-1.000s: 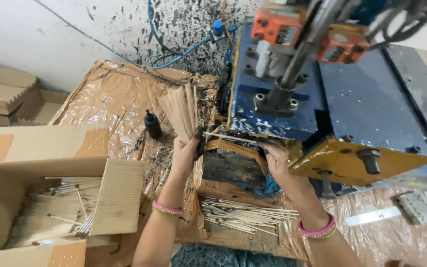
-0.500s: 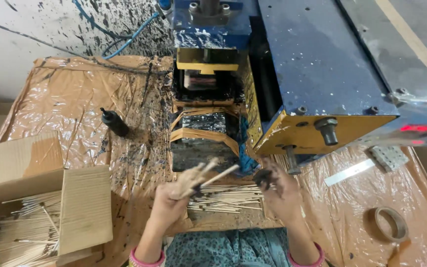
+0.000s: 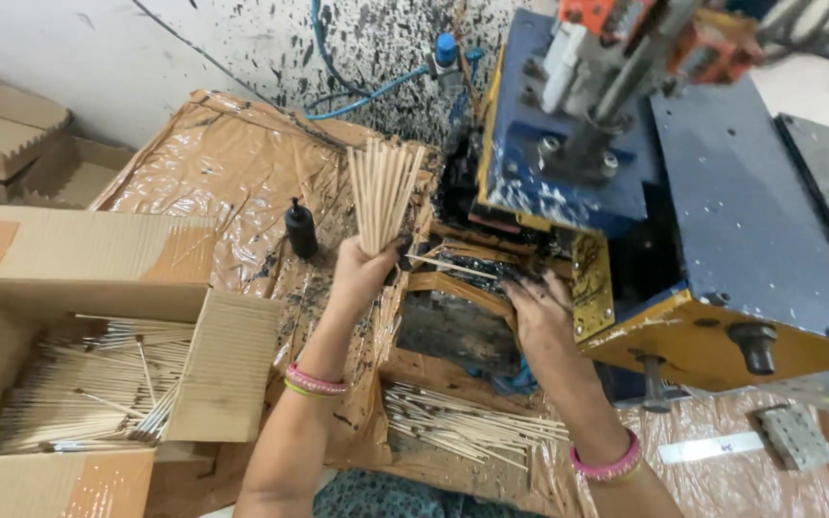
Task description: Processing or bundling incense sticks using an industrial machine and manual sorting.
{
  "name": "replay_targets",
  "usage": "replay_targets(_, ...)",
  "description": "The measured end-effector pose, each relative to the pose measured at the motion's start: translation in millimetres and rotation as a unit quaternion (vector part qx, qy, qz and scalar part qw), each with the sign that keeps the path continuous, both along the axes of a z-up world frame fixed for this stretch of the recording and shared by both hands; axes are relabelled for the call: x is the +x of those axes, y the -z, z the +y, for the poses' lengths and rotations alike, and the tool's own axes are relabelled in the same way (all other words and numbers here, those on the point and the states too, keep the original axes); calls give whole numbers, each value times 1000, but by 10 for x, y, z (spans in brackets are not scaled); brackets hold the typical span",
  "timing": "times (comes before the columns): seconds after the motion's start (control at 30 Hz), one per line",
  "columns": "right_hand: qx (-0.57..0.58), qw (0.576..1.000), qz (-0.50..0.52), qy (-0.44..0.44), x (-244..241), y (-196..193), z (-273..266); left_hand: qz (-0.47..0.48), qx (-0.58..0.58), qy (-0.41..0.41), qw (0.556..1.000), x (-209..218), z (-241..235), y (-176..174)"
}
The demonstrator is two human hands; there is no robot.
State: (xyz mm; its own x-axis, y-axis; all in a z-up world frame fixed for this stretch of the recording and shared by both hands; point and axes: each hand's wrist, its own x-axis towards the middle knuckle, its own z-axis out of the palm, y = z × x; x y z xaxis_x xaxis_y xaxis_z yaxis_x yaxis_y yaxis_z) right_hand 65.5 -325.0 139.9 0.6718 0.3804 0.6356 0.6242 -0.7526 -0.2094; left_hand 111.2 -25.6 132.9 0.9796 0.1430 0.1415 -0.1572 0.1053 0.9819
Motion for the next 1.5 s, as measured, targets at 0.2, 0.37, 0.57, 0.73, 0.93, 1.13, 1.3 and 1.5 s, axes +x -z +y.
replay_targets(0.2,-33,994,59,90,-172,-211,103,31,-114,66,991,310,-186,489)
replay_targets(0.37,5,963,178,200,217,585,-309,28,-165,97,981,254,-194,295)
replay_targets(0.57,55,997,7,50,-412,12,-275,30,-118,-12,992,-261,-98,317)
replay_targets(0.73,237,950,-78,187,-1084,360,-871,-34,-119,-88,988,-874,183,1011)
replay_targets(0.93,378,891,129,215,-1299,242,-470,7,19,25,999,-1255,-21,996)
replay_targets(1.13,521,806,271,-71,-1034,979,-438,-16,281,273,920,-1164,-230,318)
replay_targets(1.3,428,852,286,-95,-561,19,-218,-35,10,136,990,-541,132,205)
replay_targets(1.5,-17,1000,22,-9,-77,-355,194,-8,-70,20,997,34,-56,231)
